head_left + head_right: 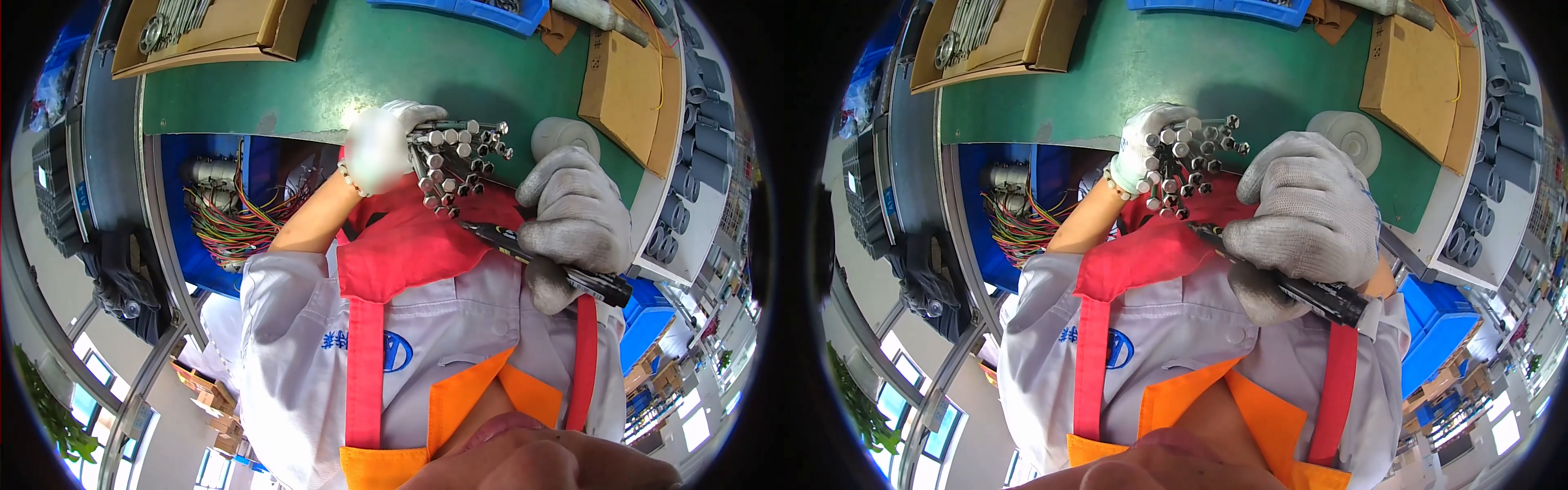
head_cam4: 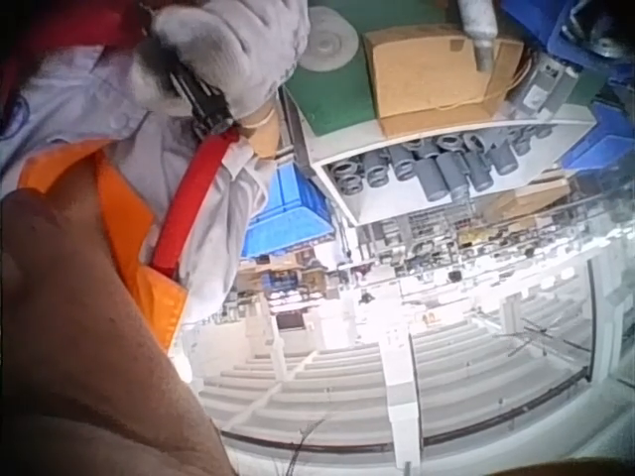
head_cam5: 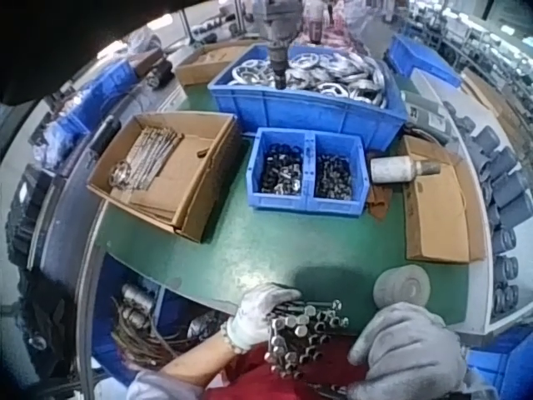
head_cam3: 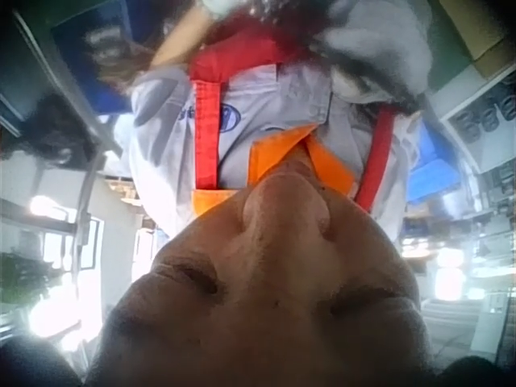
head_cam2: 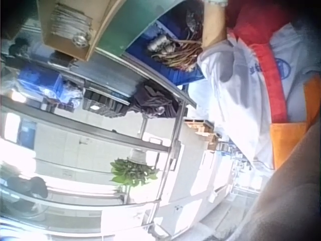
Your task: The person assembles a motor by inserting a rotor into a housing, placing an end cap, and tightening screws with an electric screwdriver. The person then gathers long metal bolts, marks their heads with a marker pen, and returns them to a box.
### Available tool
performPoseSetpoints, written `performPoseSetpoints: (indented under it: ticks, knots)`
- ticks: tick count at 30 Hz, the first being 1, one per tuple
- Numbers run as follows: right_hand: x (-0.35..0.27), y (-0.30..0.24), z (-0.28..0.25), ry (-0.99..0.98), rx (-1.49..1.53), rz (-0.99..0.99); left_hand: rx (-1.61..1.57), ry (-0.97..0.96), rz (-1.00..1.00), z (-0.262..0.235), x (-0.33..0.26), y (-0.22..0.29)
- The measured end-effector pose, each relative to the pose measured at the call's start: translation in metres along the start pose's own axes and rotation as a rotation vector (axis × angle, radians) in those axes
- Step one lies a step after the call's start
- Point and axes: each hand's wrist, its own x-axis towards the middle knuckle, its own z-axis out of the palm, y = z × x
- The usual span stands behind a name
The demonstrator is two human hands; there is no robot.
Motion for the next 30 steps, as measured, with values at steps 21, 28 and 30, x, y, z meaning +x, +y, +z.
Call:
performPoseSetpoints:
  ticks: [21,28,30]
  knots:
    - [0.018,-0.007,0.015,0.165,-0.085,0.141,-0.008,-0.029,-0.04,0.002,-0.004,-0.003]
    - [0.016,-0.007,0.013,0.107,-0.092,0.086,-0.026,-0.037,-0.008,0.004,0.0,-0.002]
    - [0.012,-0.001,0.015,0.206,-0.069,0.049,-0.032,-0.028,-0.007,0.002,-0.002,-0.003]
